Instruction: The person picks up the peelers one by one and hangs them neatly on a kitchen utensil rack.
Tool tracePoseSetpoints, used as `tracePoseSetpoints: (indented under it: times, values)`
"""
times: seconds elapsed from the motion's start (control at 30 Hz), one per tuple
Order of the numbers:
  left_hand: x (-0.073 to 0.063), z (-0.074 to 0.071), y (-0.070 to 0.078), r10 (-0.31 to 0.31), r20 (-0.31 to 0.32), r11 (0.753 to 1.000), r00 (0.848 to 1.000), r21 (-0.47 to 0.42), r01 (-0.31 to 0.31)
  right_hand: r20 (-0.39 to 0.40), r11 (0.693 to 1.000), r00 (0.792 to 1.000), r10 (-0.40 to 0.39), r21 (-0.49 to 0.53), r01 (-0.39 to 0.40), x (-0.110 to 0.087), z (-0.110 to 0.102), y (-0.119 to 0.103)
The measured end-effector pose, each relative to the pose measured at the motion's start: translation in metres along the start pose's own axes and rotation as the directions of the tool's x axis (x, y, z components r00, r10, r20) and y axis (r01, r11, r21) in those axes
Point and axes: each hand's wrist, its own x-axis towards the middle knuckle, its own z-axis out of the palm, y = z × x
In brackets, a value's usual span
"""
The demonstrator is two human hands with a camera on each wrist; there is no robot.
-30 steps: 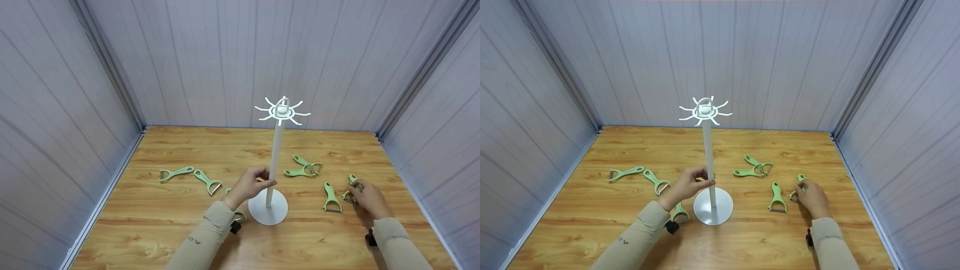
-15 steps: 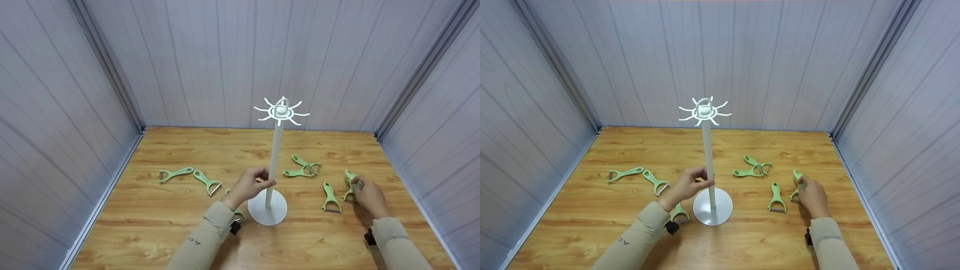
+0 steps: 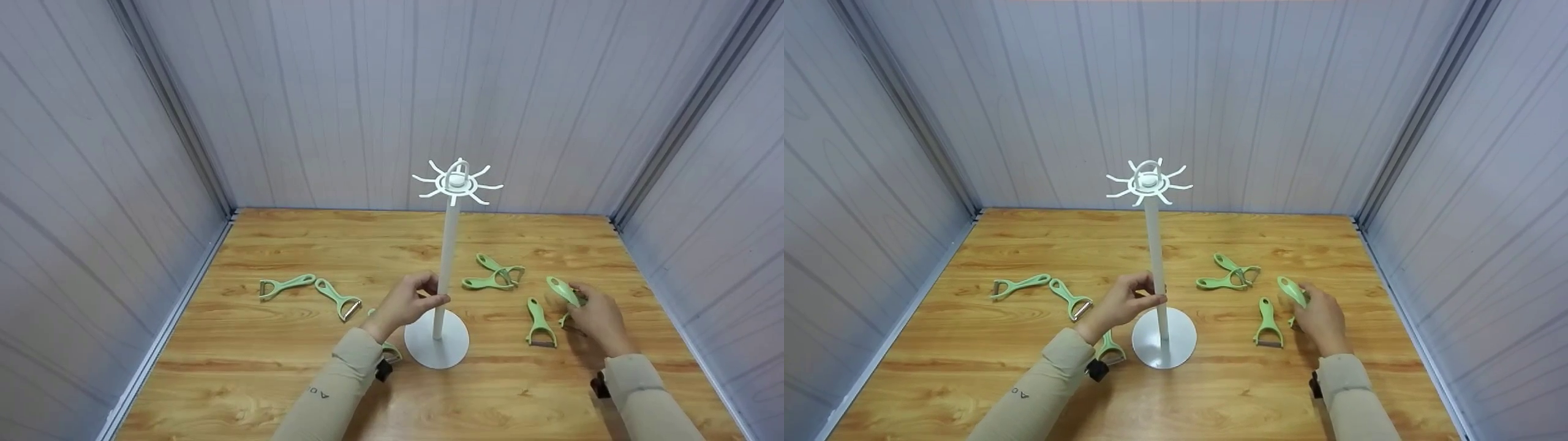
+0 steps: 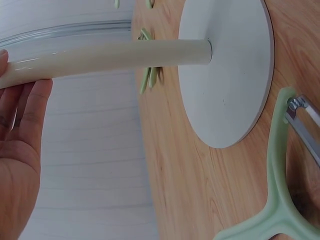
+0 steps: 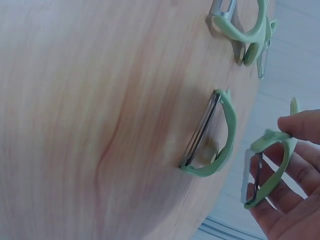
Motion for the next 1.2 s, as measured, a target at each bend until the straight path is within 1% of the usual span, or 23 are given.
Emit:
tracePoseSetpoints:
  times: [0.13, 0.33, 0.5, 0.77, 1.0, 1.1, 1.2]
  values:
    - [0.001, -0.001, -0.001, 0.004, 0.015, 1.0, 1.0, 0.006, -0.004, -0.01, 1.0, 1.0, 0.016, -0.009, -0.016, -0.001, 0.0, -0.004]
    - [0.002, -0.003, -0.002, 0.005, 0.001, 1.0, 1.0, 0.004, -0.005, -0.046, 1.0, 0.999, -0.007, 0.028, 0.008, 0.001, 0.0, -0.013]
    - [0.003, -0.003, -0.002, 0.01, -0.005, 1.0, 1.0, 0.007, -0.01, -0.1, 0.997, 0.995, -0.021, 0.067, 0.028, 0.001, 0.001, -0.024]
    - [0.002, -0.002, -0.001, 0.0, 0.0, 1.0, 1.0, -0.022, 0.0, -0.195, 0.99, 0.98, -0.037, 0.124, 0.062, -0.002, 0.004, -0.04]
    - [0.002, -0.002, -0.003, 0.019, -0.002, 1.0, 1.0, -0.011, -0.019, -0.28, 0.99, 0.957, -0.08, 0.092, 0.11, -0.002, 0.009, -0.053]
    - [0.002, -0.001, -0.003, 0.023, -0.006, 1.0, 1.0, -0.01, -0.023, -0.294, 0.987, 0.951, -0.093, 0.1, 0.127, -0.003, 0.01, -0.059]
    - [0.002, -0.001, -0.003, 0.021, -0.014, 1.0, 1.0, -0.017, -0.021, -0.297, 0.983, 0.95, -0.093, 0.123, 0.135, -0.004, 0.009, -0.068]
